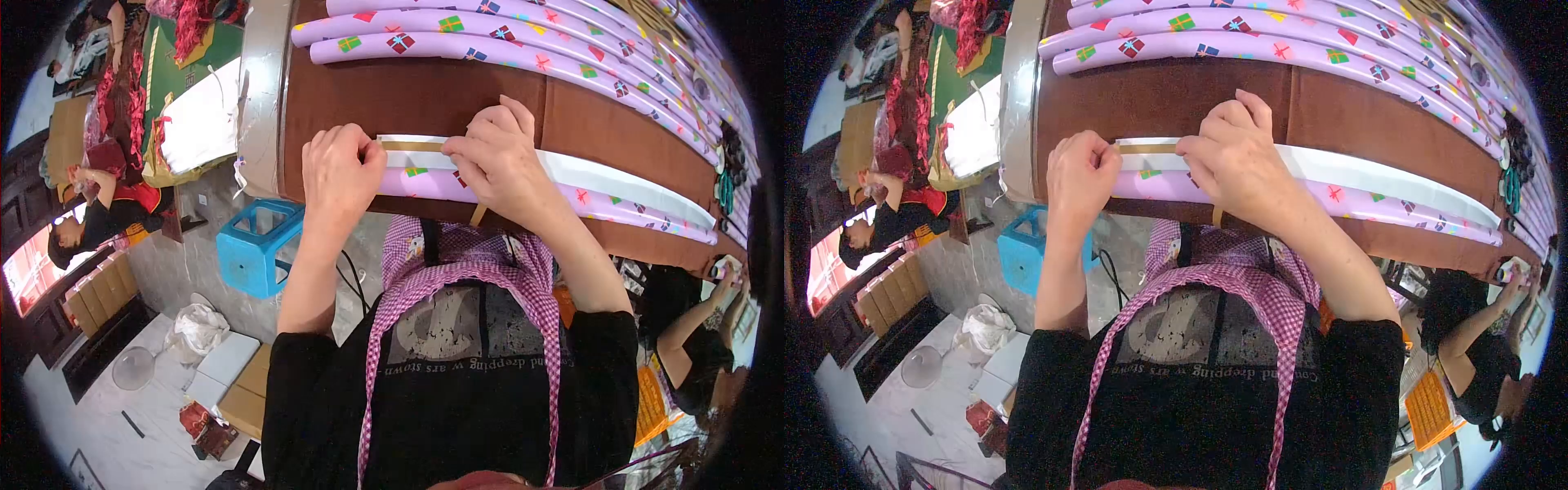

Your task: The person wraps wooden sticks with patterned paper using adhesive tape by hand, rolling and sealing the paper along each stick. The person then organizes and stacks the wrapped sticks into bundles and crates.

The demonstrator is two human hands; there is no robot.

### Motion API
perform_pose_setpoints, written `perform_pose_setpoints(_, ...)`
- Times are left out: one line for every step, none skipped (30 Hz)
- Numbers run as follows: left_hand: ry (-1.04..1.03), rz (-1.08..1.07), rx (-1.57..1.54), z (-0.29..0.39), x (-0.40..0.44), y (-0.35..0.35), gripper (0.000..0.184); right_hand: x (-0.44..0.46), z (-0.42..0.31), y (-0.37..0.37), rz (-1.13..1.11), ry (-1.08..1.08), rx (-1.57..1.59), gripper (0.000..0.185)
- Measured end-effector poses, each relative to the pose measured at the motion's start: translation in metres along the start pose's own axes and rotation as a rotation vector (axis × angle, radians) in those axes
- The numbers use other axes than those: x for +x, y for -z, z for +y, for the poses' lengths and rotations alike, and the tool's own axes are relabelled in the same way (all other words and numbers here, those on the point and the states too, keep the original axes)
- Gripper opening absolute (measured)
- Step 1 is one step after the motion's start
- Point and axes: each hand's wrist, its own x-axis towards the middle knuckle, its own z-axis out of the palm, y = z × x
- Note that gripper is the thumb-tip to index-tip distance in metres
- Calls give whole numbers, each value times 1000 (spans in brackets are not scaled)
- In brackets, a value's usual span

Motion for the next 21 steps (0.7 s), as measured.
perform_pose_setpoints(7,-18,-3,1,1,1,14,0,0,0,2,1,0,10)
perform_pose_setpoints(14,-35,-7,1,2,2,15,0,-1,-1,4,2,-11,11)
perform_pose_setpoints(14,-33,-6,1,3,3,15,0,-1,-1,6,4,-22,12)
perform_pose_setpoints(42,-61,5,2,4,4,16,0,-1,-1,8,8,-22,12)
perform_pose_setpoints(71,-88,16,2,5,5,18,0,-1,0,13,11,-29,12)
perform_pose_setpoints(71,-84,20,3,6,7,18,-1,-1,0,18,15,-34,13)
perform_pose_setpoints(99,-119,10,4,6,9,16,-1,-2,0,23,19,-32,13)
perform_pose_setpoints(128,-155,0,5,7,11,16,-1,-1,0,21,18,-27,12)
perform_pose_setpoints(128,-149,4,5,8,12,16,-1,-1,-1,18,18,-22,12)
perform_pose_setpoints(160,-151,-11,5,9,11,13,-2,-2,-1,23,23,-19,12)
perform_pose_setpoints(191,-152,-27,4,9,11,12,-2,-1,-1,32,27,-17,12)
perform_pose_setpoints(190,-144,-22,2,8,12,12,-2,-1,-2,41,33,-15,11)
perform_pose_setpoints(192,-111,-18,-2,7,13,12,-2,-1,-2,49,39,-14,11)
perform_pose_setpoints(194,-78,-15,-6,6,14,14,-2,-1,-2,51,40,-22,11)
perform_pose_setpoints(191,-73,-13,-8,4,16,14,-3,-2,-2,50,38,-29,11)
perform_pose_setpoints(105,30,21,-8,0,17,14,-3,-1,-3,55,41,-30,11)
perform_pose_setpoints(19,130,54,-7,-5,18,14,-3,-1,-5,63,47,-34,11)
perform_pose_setpoints(-56,139,107,4,-10,25,18,-4,0,-5,71,51,-40,11)
perform_pose_setpoints(-61,140,106,16,-15,29,18,-4,0,-6,74,50,-43,11)
perform_pose_setpoints(-193,155,139,29,-20,29,21,-4,0,-6,77,50,-38,10)
perform_pose_setpoints(-326,170,170,39,-24,28,24,-4,1,-6,80,49,-34,10)
